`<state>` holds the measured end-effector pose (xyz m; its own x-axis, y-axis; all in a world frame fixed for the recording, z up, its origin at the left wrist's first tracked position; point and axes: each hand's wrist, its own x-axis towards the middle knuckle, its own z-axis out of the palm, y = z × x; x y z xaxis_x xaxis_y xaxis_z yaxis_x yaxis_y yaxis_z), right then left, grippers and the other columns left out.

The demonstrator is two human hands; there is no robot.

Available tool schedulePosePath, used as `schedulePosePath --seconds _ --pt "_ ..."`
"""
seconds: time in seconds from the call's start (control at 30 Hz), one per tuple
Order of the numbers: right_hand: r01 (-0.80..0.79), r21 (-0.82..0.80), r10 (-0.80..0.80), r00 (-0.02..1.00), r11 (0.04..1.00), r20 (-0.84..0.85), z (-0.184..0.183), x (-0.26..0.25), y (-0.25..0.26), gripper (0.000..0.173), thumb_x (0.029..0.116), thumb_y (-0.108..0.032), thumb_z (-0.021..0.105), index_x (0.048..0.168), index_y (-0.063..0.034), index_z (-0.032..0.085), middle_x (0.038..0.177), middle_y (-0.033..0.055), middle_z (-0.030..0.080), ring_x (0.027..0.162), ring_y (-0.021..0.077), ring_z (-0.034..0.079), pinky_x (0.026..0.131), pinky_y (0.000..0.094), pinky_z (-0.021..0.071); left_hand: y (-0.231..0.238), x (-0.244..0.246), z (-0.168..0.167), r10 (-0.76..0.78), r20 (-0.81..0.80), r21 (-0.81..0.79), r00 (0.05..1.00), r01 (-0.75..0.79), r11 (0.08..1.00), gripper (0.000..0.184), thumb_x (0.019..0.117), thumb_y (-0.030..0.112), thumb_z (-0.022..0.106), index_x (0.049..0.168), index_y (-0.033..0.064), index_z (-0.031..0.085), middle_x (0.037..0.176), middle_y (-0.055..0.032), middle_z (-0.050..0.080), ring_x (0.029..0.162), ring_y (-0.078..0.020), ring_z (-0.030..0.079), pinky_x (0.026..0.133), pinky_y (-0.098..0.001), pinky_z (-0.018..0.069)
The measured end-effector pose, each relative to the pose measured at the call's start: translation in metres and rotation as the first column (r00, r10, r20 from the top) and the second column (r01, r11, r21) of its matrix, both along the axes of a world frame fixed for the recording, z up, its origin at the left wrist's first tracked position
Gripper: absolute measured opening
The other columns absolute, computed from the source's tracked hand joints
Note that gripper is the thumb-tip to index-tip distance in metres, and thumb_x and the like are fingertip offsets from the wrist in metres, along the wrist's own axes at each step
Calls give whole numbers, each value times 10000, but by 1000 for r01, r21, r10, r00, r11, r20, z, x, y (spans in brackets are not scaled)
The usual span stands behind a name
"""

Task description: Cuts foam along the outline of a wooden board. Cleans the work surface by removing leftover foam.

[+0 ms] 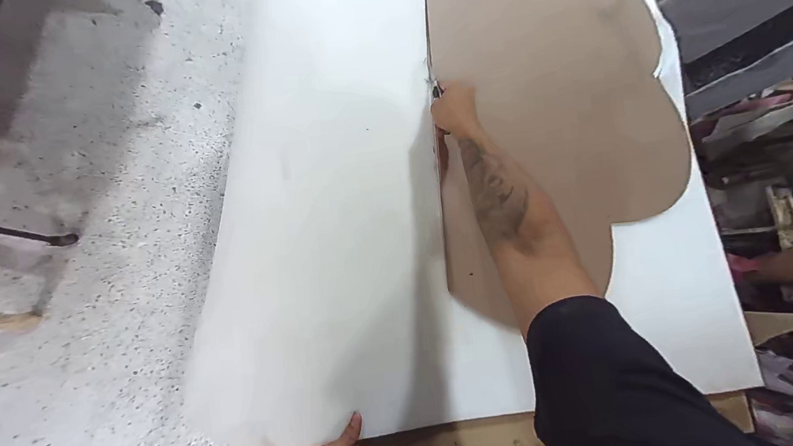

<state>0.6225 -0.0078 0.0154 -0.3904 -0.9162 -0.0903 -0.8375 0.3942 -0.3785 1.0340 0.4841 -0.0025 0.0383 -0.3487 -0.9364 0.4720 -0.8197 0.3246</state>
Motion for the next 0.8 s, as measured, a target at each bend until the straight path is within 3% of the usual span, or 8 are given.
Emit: schedulePosePath --seconds 0.1,0.17,0.23,0.33,0.5,0.63,0.7,0.8 --pt "-14 105 20 998 994 -55 -2 -10 -31 271 899 -186 635 1085 0 703 1036 237 695 947 394 689 814 629 533 3 1 -5 -23 -2 38 1000 23 999 552 812 13 841 1294 -26 575 1147 -156 722 1013 -258 718 875 -441 616" --pt "-2 157 14 997 988 -74 1 -12 -44 256 899 -207 626 1014 14 684 973 220 691 860 361 693 760 606 543 2 1 -7 -16 -6 21 1000 17 1000 538 811 17 843 1283 -24 588 1142 -153 726 1015 -256 719 878 -438 616" --pt "13 229 2 998 973 -63 7 -7 -35 267 914 -222 614 1025 15 669 907 187 687 735 305 689 688 553 567 0 3 -6 -17 -15 -8 1000 17 1000 515 820 19 836 1276 -18 600 1148 -148 725 1032 -253 715 892 -432 613" --pt "-11 305 17 1000 952 -19 20 13 38 274 943 -218 612 1066 20 669 874 182 684 659 287 677 636 524 588 2 2 -5 -56 -51 -50 997 54 997 479 853 58 819 1278 -9 608 1165 -145 718 1045 -250 706 909 -426 603" --pt "30 372 -64 995 928 80 37 68 201 401 981 -172 535 1371 -155 624 928 161 701 633 262 678 562 488 590 0 2 -6 -107 -95 -96 990 98 991 488 877 97 811 1298 1 584 1175 -130 713 1058 -232 699 918 -416 598" --pt "-11 335 -37 990 942 135 52 109 318 512 1061 -192 492 1570 -171 445 1096 238 706 857 390 705 739 590 575 -2 7 -5 -140 -99 -78 985 133 988 549 886 148 811 1343 -8 550 1243 -110 702 1144 -212 675 981 -400 571" --pt "11 348 -45 995 937 89 41 119 358 524 1064 -205 488 1583 -176 425 1020 235 710 762 368 704 674 559 590 0 5 -6 -147 -98 -89 984 139 986 541 887 165 813 1331 -12 559 1235 -110 707 1141 -211 679 979 -394 573" --pt "48 363 -72 996 931 52 32 131 404 526 1066 -185 478 1589 -169 423 994 216 723 798 347 714 740 539 590 1 3 -7 -169 -79 -110 983 159 981 512 896 180 806 1306 -24 577 1206 -114 719 1117 -210 690 971 -387 575"
